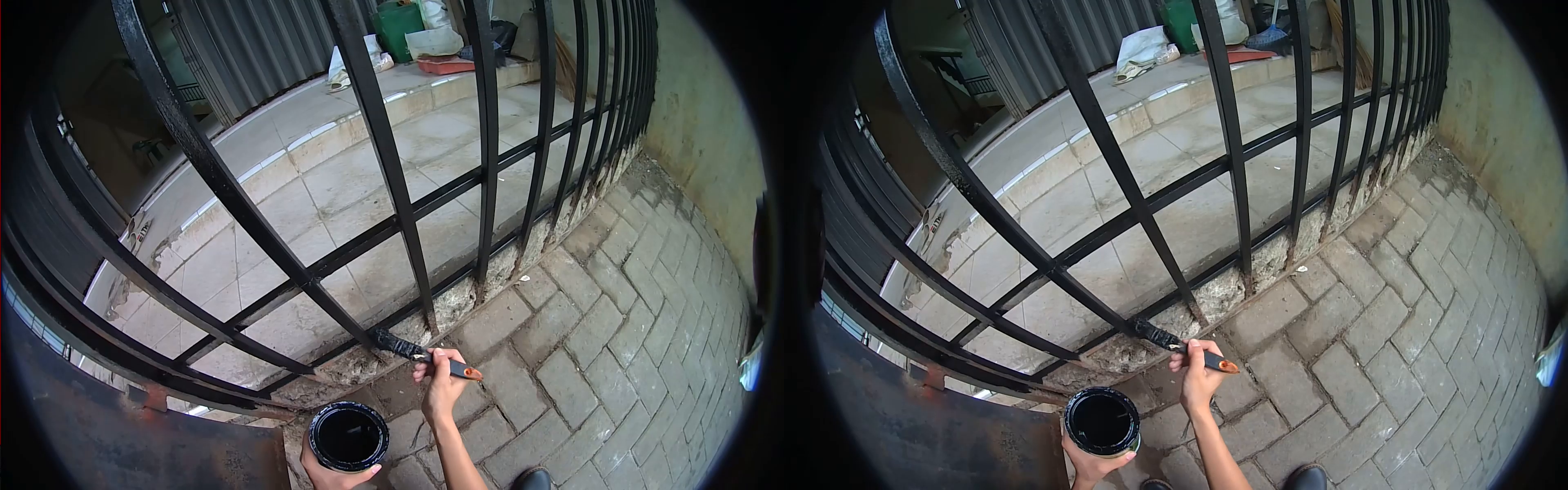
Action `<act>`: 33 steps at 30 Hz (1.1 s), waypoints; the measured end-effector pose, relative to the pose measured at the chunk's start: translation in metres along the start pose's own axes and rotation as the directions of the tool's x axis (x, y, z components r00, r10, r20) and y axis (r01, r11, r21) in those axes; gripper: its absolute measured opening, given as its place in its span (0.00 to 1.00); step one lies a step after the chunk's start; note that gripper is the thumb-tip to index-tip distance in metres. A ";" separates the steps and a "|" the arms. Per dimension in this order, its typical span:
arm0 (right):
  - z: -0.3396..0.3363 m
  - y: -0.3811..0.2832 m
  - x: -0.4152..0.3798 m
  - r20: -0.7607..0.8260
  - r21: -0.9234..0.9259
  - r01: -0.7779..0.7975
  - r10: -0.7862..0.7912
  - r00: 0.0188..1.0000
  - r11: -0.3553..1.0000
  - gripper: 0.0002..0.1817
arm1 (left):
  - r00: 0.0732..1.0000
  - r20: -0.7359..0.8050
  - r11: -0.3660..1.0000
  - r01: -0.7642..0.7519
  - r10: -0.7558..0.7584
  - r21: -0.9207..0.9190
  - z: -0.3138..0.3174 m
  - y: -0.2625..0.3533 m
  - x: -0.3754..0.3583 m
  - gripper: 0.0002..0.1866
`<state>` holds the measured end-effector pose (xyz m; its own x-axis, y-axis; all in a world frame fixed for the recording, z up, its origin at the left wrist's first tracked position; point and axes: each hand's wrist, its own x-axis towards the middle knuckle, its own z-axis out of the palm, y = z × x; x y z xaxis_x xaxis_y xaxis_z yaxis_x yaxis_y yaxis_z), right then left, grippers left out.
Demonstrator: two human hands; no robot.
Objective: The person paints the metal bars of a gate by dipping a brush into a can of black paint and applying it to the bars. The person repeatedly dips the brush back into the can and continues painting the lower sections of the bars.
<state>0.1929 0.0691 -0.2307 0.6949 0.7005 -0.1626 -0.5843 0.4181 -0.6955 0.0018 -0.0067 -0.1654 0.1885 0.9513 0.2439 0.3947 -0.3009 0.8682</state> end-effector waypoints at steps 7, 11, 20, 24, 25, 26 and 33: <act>0.002 -0.004 0.000 -0.038 -0.134 0.116 -0.122 0.992 0.984 0.11 | 0.999 -0.046 0.999 -0.022 0.021 -0.043 -0.001 -0.008 -0.005 0.52; 0.004 -0.010 0.003 0.049 -0.304 0.239 -0.235 0.971 0.922 0.11 | 1.000 -0.016 0.997 -0.005 0.004 -0.072 0.000 -0.004 0.000 0.51; 0.024 -0.039 0.025 0.380 -0.591 0.608 -0.482 0.790 0.531 0.06 | 1.000 -0.004 0.995 0.012 -0.013 -0.100 0.000 0.007 0.003 0.48; 0.038 -0.063 0.033 0.575 -0.626 0.764 -0.570 0.587 0.157 0.04 | 0.999 -0.005 0.993 0.039 -0.039 -0.115 0.000 0.012 0.006 0.46; 0.041 -0.062 0.032 0.640 -0.604 0.794 -0.554 0.532 0.064 0.05 | 1.000 0.001 0.996 0.021 -0.021 -0.085 -0.001 0.010 0.005 0.46; 0.044 -0.069 0.023 0.688 -0.614 0.782 -0.411 0.598 0.108 0.04 | 1.000 0.008 0.999 0.002 -0.001 -0.055 -0.002 0.007 0.005 0.47; 0.054 -0.054 0.015 0.720 -0.512 0.786 -0.326 0.613 0.346 0.06 | 1.000 0.014 0.998 0.008 -0.007 -0.057 0.000 0.007 0.005 0.47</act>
<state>0.2125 0.0887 -0.1574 0.3142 0.7095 0.6308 0.5588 0.3989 -0.7271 0.0060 -0.0041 -0.1579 0.1981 0.9524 0.2318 0.3442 -0.2890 0.8933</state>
